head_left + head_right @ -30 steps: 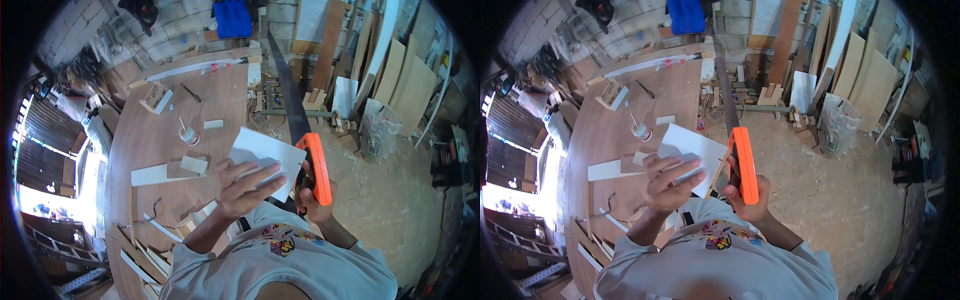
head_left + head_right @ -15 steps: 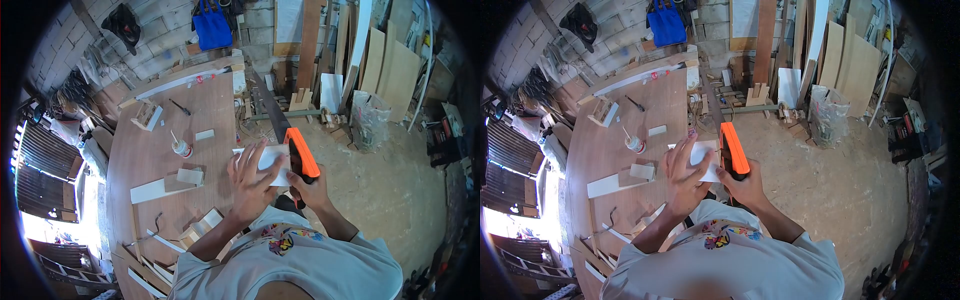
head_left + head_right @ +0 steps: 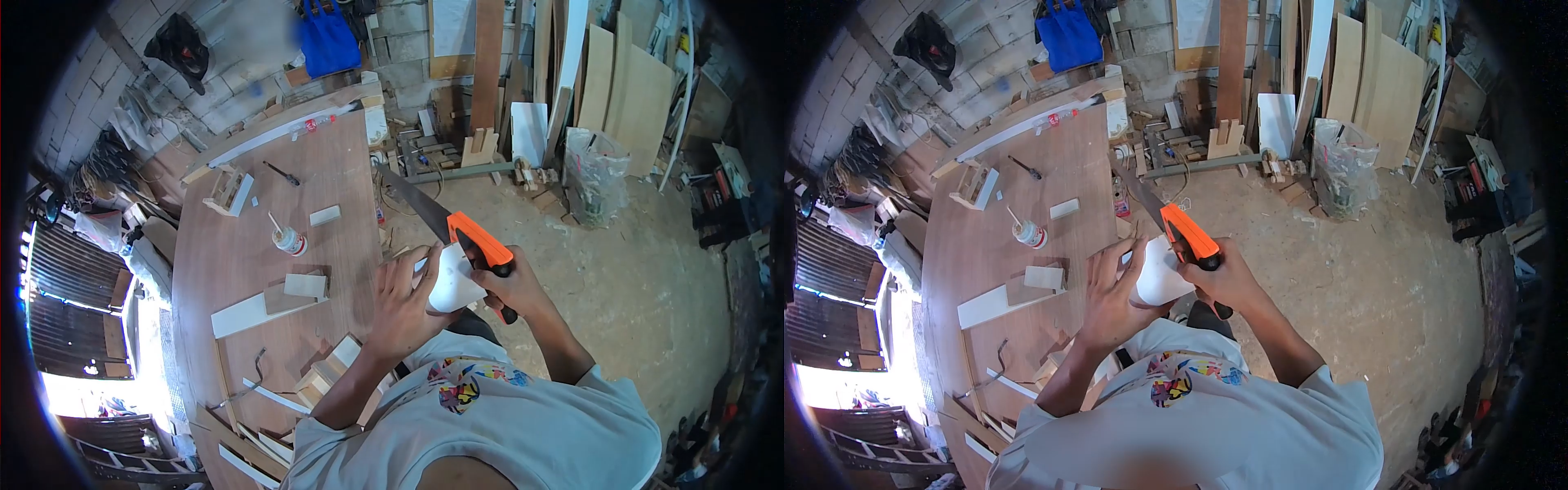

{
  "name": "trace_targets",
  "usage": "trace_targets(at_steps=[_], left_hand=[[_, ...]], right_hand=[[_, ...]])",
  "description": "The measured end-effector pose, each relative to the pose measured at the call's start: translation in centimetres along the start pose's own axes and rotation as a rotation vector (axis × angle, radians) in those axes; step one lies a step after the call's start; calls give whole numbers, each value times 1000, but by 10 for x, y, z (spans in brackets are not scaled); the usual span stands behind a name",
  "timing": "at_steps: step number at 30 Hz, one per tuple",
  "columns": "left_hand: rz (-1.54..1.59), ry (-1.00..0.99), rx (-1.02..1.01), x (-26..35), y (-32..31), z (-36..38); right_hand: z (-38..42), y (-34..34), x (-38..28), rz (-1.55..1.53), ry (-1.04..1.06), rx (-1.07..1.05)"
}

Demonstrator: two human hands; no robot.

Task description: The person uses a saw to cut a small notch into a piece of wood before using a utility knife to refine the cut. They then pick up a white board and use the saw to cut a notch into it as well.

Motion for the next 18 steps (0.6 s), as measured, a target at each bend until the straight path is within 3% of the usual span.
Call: trace_targets(at_steps=[14, 16, 18], left_hand=[[39, 51, -68, -12, -8, 13], [261, 201, -38, -21, -12, 16], [366, 192, -32, -23, -12, 17]], right_hand=[[-4, -1, 14, -9, -12, -100], [-3, 1, 17, -62, -42, -89], [-2, -1, 15, -65, -44, -74]])
Point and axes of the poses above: each hand's wrist, its own z-axis away from the middle knuckle, its own y-axis out of the back of the hand, x = y × z, the point moved 6 cm from there along -z, towards the middle knuckle, and after that the axes turned 1 degree about -z, right-handed, at the moved point
